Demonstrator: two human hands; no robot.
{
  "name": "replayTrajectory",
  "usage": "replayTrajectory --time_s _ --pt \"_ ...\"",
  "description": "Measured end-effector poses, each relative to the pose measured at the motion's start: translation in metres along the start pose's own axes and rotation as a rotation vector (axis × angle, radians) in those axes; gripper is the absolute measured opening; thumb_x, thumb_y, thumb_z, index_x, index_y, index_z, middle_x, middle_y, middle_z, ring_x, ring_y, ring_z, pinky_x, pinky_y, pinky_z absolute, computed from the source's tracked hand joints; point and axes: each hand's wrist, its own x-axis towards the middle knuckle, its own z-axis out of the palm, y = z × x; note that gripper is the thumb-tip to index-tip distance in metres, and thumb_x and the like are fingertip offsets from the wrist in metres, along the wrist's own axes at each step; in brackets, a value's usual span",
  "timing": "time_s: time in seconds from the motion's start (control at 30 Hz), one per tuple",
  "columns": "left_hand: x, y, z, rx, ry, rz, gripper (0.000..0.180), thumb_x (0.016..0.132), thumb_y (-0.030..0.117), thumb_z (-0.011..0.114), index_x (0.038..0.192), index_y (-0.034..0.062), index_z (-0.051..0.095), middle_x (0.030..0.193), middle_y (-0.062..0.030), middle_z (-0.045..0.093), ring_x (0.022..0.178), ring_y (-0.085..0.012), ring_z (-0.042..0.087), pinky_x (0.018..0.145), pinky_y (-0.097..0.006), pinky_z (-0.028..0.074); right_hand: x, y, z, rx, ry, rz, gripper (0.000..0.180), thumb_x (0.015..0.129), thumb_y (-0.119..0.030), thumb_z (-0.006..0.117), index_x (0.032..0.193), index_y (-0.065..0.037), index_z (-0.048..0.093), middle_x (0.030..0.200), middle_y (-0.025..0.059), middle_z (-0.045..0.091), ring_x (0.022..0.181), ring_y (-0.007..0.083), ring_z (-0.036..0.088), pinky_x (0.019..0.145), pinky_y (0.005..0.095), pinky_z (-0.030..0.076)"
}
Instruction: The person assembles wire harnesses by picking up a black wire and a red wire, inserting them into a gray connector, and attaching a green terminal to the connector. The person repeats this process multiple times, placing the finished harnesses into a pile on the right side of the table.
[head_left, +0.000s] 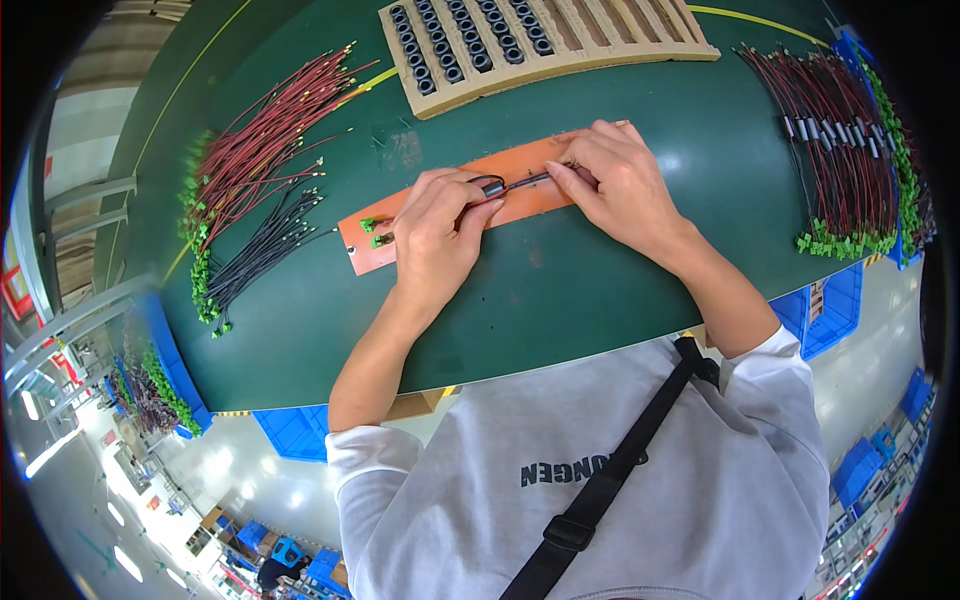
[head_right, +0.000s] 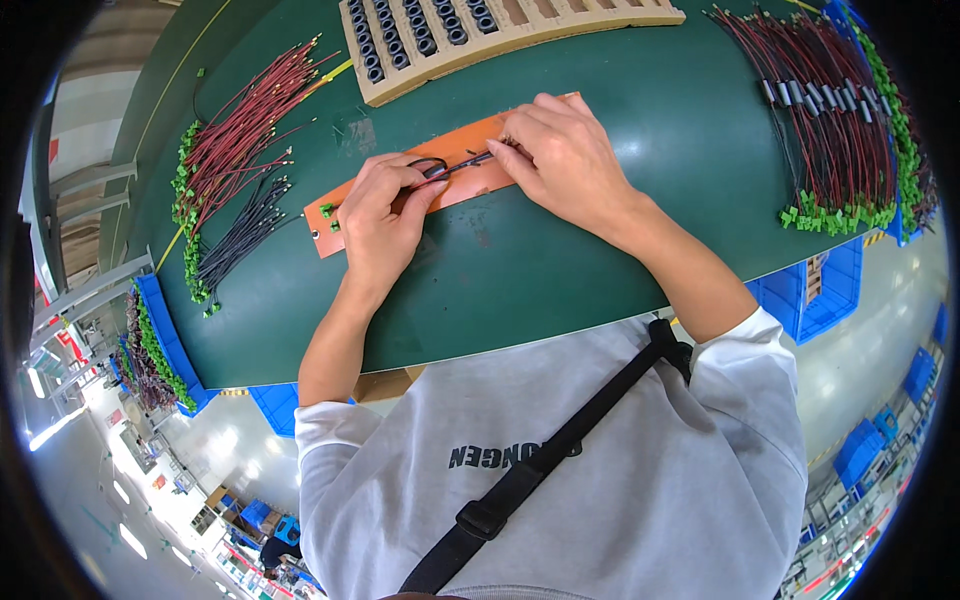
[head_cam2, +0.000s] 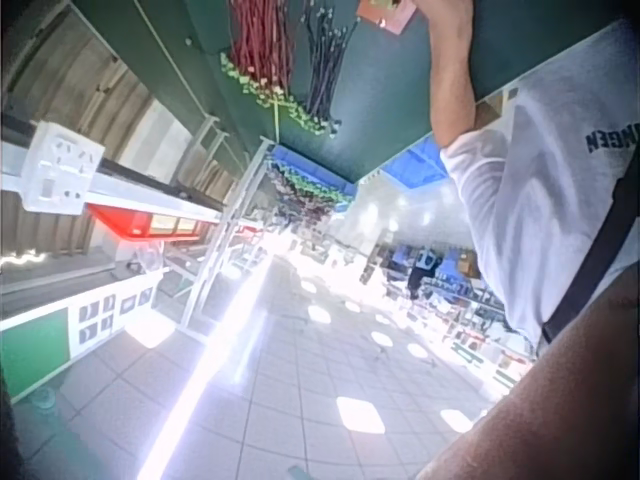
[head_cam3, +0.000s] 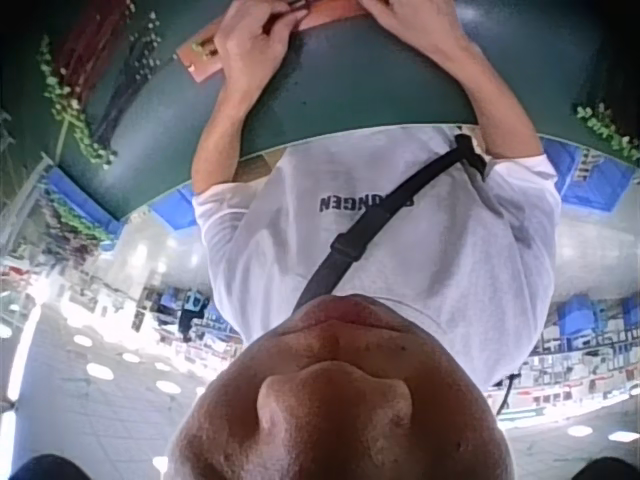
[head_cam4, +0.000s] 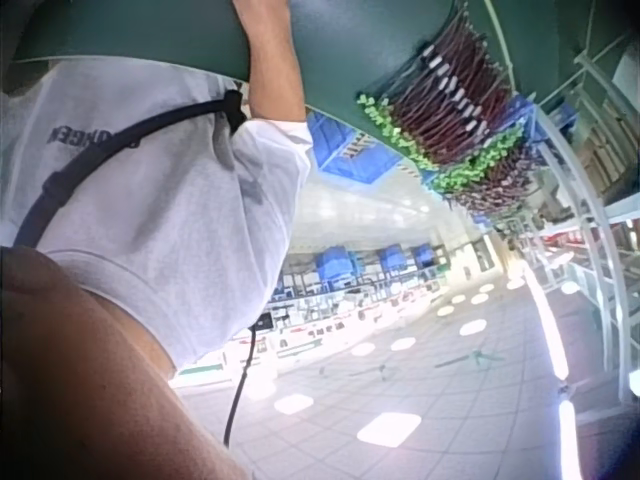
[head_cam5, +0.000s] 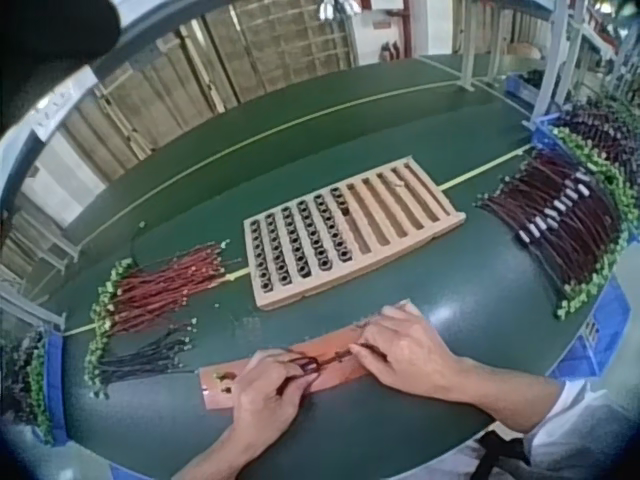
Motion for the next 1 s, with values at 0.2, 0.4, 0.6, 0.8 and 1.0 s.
replayTrajectory --time_s 0.2,0.4,0.6,0.8,1.0 --pt "0.004 0.001 0.012 -0.082 0.008 -0.042 0.020 0.078 -0.008 0.079 0.093 -0.0019 0.068 0.097 -0.0136 0.075 0.093 -0.0252 0.072 0.077 -0.033 0.060 -0.001 0.007 -0.009 0.022 -0.024 0.028 0.015 0.089 -0.012 0.073 0.081 -0.004 0.064 0.079 0.0065 0.063 0.078 0.0251 0.056 0.075 0.0381 0.042" --pt "0.006 0.007 0.026 -0.129 0.017 -0.061 0.034 0.082 -0.009 0.077 0.110 -0.0006 0.060 0.103 -0.0138 0.074 0.095 -0.0224 0.074 0.083 -0.031 0.061 -0.002 0.017 -0.019 -0.015 -0.029 0.029 0.016 0.089 -0.013 0.073 0.081 -0.004 0.062 0.077 0.0060 0.060 0.078 0.0252 0.054 0.074 0.0379 0.041" --pt "0.008 0.008 0.023 -0.158 -0.037 -0.105 0.041 0.082 -0.008 0.077 0.116 0.0013 0.056 0.102 -0.0135 0.075 0.098 -0.0221 0.075 0.084 -0.031 0.060 -0.004 0.018 -0.017 0.005 -0.033 0.032 0.017 0.089 -0.012 0.072 0.080 -0.004 0.061 0.076 0.0055 0.058 0.077 0.0247 0.053 0.074 0.0385 0.040" --pt "0.008 0.010 0.022 -0.149 -0.063 -0.180 0.042 0.083 -0.006 0.077 0.117 0.0033 0.055 0.104 -0.0126 0.076 0.098 -0.0229 0.075 0.086 -0.032 0.060 -0.007 0.031 -0.025 0.140 -0.027 0.179 0.021 0.094 -0.016 0.070 0.079 -0.006 0.059 0.066 0.0029 0.051 0.069 0.0204 0.049 0.073 0.0356 0.037" --pt "0.044 0.019 0.001 -0.229 -0.317 -0.207 0.033 0.085 0.005 0.079 0.116 0.0035 0.068 0.101 -0.0085 0.075 0.096 -0.0195 0.068 0.088 -0.032 0.056 -0.010 0.034 -0.026 0.195 -0.003 0.218 0.024 0.096 -0.019 0.069 0.078 -0.006 0.059 0.064 0.0014 0.047 0.066 0.0188 0.045 0.073 0.0345 0.035"
